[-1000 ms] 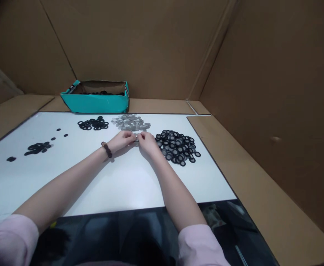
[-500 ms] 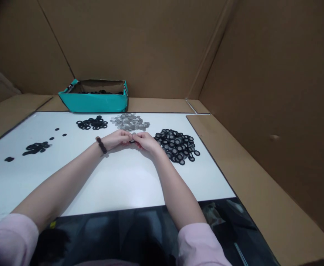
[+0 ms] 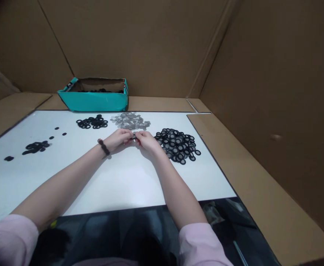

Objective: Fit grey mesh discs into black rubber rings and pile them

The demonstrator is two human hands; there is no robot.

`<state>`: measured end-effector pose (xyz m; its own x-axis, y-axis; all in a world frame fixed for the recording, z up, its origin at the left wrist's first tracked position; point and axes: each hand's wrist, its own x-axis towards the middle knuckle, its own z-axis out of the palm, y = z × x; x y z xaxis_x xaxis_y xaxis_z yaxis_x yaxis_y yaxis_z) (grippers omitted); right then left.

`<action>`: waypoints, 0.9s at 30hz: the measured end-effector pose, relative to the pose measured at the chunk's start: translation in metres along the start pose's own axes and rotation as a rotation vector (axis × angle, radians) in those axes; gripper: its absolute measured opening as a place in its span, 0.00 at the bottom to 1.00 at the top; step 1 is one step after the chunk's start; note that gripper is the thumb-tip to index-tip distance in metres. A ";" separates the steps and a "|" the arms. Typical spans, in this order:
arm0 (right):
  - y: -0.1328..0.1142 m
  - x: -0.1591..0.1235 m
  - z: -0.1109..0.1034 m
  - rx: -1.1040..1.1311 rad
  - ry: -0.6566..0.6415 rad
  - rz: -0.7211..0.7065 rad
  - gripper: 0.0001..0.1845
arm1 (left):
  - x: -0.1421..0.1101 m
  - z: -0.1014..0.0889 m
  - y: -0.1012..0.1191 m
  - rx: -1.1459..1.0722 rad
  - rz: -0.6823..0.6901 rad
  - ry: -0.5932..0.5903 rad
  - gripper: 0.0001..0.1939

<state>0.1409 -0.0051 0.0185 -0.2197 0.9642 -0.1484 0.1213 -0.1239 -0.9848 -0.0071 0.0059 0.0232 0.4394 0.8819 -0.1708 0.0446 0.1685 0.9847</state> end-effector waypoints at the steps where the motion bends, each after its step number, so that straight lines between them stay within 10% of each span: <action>1: -0.001 -0.001 -0.001 0.009 -0.031 0.026 0.18 | -0.001 -0.002 0.000 0.010 -0.016 -0.066 0.10; 18: -0.002 -0.005 -0.011 -0.011 -0.160 -0.005 0.17 | 0.005 -0.017 0.000 0.019 -0.069 -0.236 0.05; 27: -0.004 -0.005 -0.007 -0.009 0.042 -0.001 0.20 | 0.001 0.002 0.000 -0.116 -0.006 0.049 0.08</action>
<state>0.1481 -0.0084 0.0234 -0.1793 0.9733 -0.1434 0.1301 -0.1210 -0.9841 -0.0045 0.0058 0.0227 0.3951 0.9007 -0.1808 -0.0580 0.2208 0.9736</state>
